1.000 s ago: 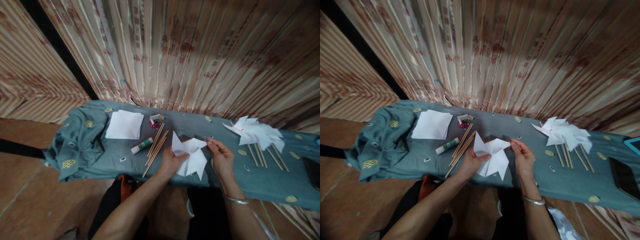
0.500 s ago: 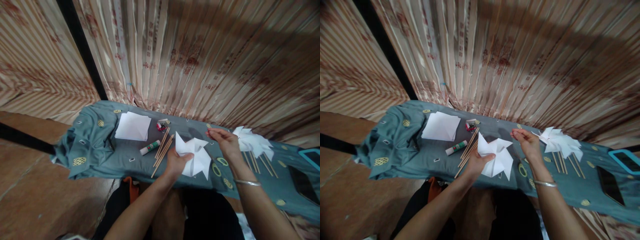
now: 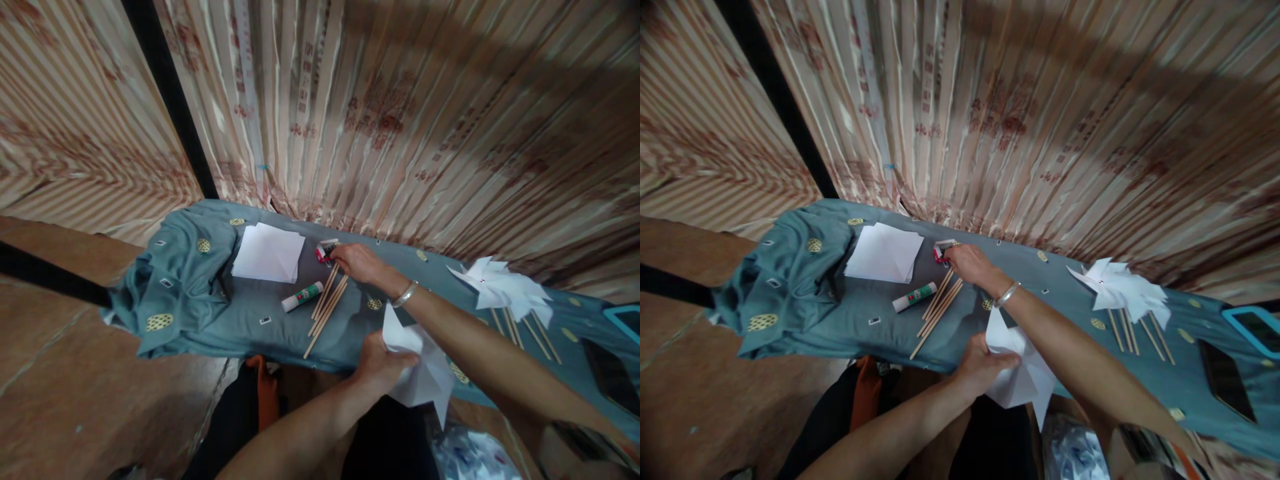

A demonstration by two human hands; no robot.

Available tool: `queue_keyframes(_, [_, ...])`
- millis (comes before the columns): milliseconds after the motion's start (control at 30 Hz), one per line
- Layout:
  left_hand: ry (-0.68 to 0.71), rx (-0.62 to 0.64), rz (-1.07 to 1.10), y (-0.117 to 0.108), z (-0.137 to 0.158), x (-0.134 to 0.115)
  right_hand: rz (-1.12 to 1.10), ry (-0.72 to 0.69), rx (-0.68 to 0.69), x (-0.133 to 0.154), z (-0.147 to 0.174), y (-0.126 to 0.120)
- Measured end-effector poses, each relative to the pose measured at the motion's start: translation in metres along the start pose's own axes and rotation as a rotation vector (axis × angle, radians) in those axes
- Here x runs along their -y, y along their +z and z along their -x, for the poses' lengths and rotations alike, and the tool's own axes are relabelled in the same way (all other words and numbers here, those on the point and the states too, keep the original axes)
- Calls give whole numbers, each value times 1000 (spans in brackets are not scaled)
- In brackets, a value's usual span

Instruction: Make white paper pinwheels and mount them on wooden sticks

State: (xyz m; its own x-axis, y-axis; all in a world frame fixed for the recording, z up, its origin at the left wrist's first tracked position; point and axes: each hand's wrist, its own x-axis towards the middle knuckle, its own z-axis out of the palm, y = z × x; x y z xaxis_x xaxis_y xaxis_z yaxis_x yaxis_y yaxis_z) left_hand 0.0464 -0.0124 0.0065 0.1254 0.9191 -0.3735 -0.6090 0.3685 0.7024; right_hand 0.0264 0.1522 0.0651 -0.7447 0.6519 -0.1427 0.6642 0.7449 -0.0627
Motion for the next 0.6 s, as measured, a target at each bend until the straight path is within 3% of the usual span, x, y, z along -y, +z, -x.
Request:
queue_keyframes(333, [-103,24,-101,5,10,2,112,-33,44,-5,-22,22])
queue_keyframes(600, [-151,5,-109,10,12,-8,138,-33,64,-8,-28,23])
